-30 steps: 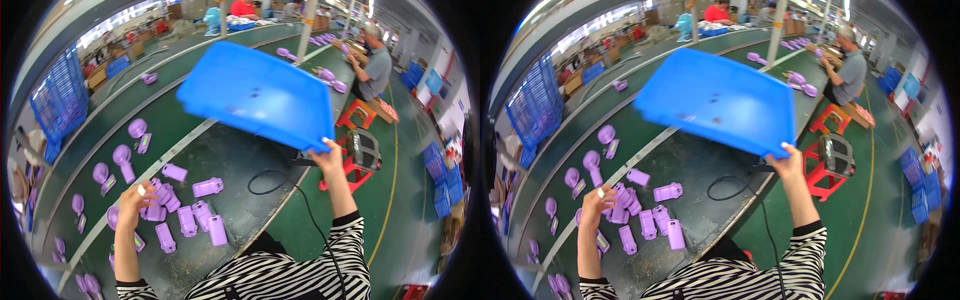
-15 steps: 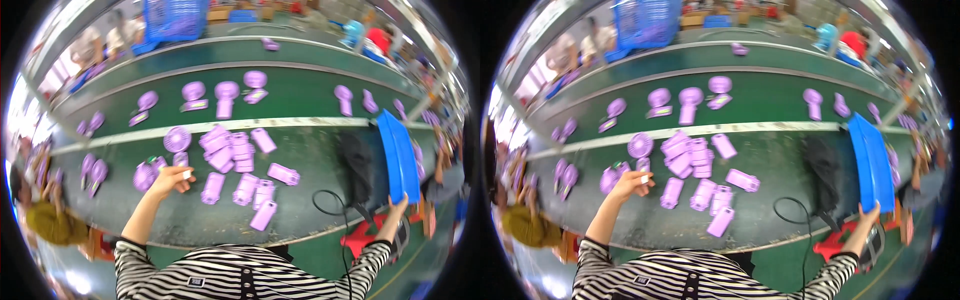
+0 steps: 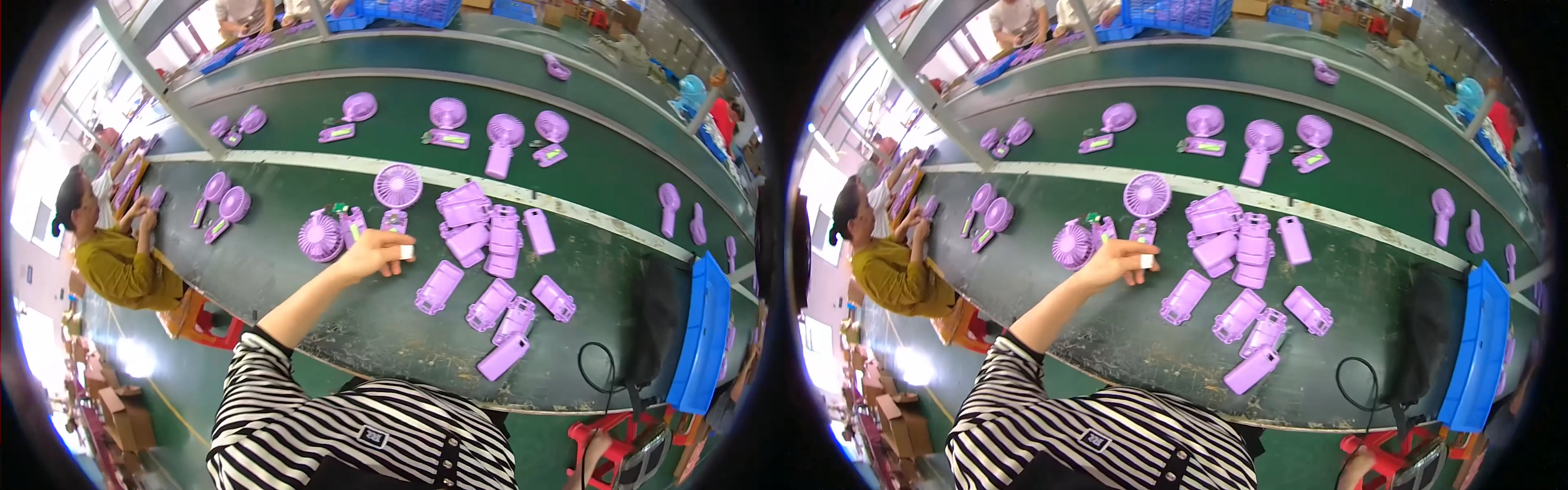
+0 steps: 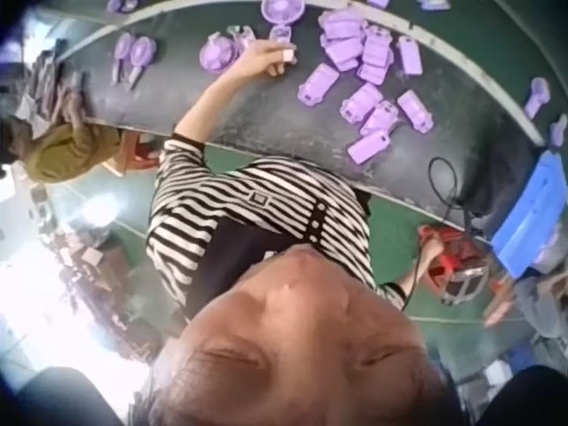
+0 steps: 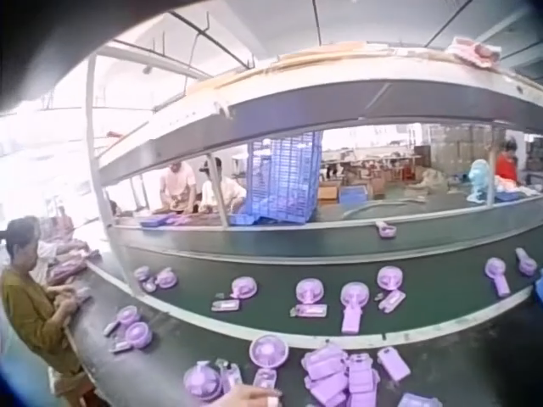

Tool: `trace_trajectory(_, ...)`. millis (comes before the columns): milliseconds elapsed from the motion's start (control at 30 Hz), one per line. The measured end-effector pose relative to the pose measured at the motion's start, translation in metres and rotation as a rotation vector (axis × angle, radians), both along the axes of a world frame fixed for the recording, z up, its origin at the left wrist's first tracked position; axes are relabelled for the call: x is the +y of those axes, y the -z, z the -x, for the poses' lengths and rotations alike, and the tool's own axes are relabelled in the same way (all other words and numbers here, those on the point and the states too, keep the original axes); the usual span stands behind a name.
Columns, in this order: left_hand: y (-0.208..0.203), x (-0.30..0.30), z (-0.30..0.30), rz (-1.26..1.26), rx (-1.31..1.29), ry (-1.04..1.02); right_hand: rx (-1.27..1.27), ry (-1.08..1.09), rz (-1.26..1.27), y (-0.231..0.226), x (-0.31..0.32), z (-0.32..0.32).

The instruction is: The person assembles portable handheld fans by hand, inserting a battery into a fan casing.

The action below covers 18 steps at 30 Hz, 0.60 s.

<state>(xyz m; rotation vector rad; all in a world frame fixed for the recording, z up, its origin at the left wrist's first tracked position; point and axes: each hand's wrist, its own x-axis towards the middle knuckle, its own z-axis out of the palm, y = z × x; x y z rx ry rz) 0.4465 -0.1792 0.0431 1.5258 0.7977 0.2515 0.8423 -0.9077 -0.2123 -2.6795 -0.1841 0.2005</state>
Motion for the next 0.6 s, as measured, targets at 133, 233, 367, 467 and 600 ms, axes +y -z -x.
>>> trace_trajectory(133,0.017,-0.017,0.0,0.032,0.004,0.014,0.897,-0.393,0.084,-0.126,0.179,0.169)
trace_trajectory(233,0.021,-0.032,-0.017,0.046,-0.059,0.078,0.441,-1.086,0.171,-0.169,0.231,0.199)
trace_trajectory(367,0.029,-0.044,-0.02,-0.057,-0.127,0.075,0.367,-1.008,-0.107,-0.264,0.353,0.221)
trace_trajectory(467,0.021,-0.043,-0.029,-0.447,-0.16,-0.001,0.169,-1.01,-0.364,-0.275,0.432,0.231)
trace_trajectory(600,0.004,-0.02,-0.038,-1.082,-0.158,-0.36,-0.184,-1.364,-0.532,-0.277,0.519,0.261)
